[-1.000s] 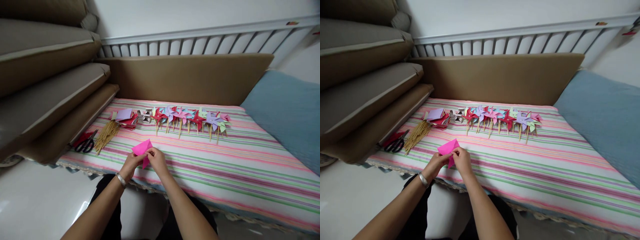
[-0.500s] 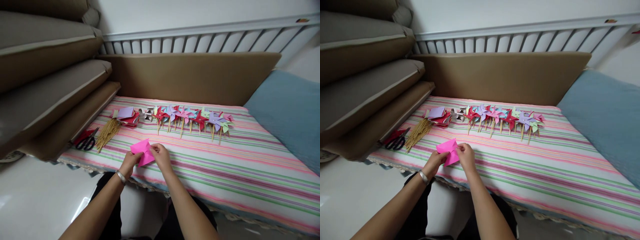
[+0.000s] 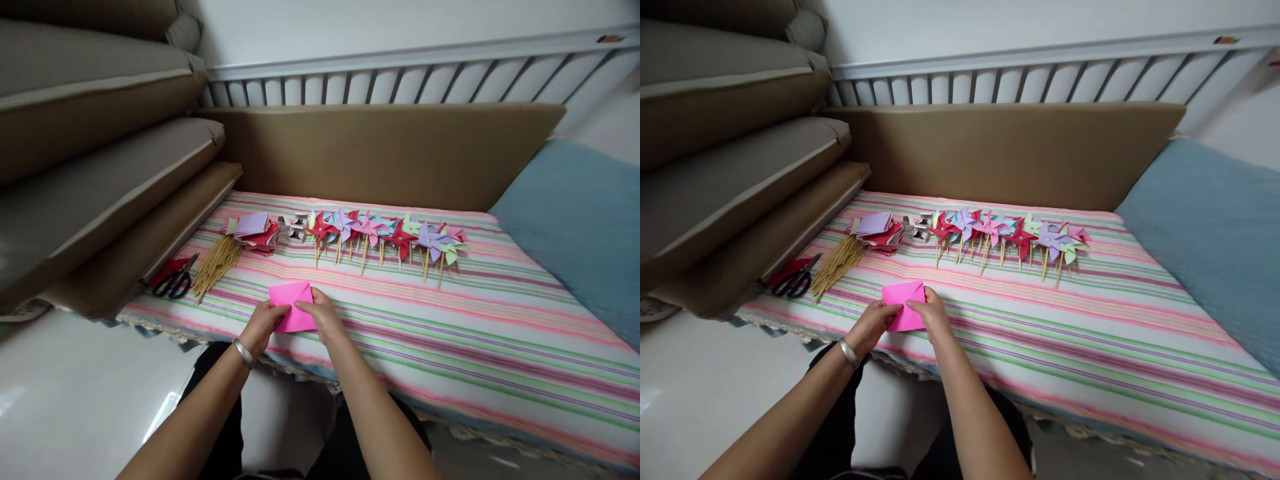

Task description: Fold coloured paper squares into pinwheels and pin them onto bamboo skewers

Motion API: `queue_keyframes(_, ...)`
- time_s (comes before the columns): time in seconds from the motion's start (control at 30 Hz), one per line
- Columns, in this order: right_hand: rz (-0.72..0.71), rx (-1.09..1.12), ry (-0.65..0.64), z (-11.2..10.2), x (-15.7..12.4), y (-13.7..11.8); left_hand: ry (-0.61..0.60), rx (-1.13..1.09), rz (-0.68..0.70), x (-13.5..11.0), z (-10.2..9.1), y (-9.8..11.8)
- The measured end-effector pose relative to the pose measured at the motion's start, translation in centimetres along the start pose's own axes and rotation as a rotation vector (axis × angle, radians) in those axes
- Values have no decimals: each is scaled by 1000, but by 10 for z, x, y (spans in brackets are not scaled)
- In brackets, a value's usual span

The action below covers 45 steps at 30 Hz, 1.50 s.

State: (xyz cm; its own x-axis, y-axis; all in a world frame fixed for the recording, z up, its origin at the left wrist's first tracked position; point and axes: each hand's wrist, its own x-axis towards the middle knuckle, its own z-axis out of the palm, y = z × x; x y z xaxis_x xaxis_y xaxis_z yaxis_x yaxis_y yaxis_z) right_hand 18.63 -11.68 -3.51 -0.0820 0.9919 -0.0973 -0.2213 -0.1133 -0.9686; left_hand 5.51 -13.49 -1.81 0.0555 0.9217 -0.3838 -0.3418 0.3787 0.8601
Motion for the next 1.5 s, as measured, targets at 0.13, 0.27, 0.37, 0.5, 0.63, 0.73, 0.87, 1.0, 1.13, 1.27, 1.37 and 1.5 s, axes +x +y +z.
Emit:
queue_keyframes(0.13,-59,-77,57,-2,0,-3,42,-39,-4,5,-2,4)
queue_keyframes(0.27,-248,-276,100,-6,-7,-12,160,-58,21,12,-18,16)
queue_keyframes(0.37,-543,-602,-35,-6,-15,-15,217,-58,32,14,-29,27)
queue_keyframes(0.5,-671,-818,-108,0,-20,-11,227,-34,34,11,-33,35)
queue_keyframes(0.63,-685,-861,-78,6,-20,-7,211,7,28,9,-30,35)
queue_keyframes(0.73,-698,-860,-74,7,-19,-8,205,33,41,11,-30,32)
queue_keyframes(0.87,-698,-853,-76,6,-18,-8,212,81,66,14,-32,28)
queue_keyframes(1.0,-629,-842,-88,3,-15,-6,222,146,93,18,-34,24)
queue_keyframes(1.13,-546,-859,-62,3,-14,-5,215,214,118,19,-31,20)
queue_keyframes(1.27,-482,-870,11,6,-16,-4,195,270,128,18,-26,14)
queue_keyframes(1.37,-467,-887,57,7,-17,-4,165,295,129,16,-20,10)
queue_keyframes(1.5,-493,-903,97,7,-17,-4,112,319,121,13,-13,7)
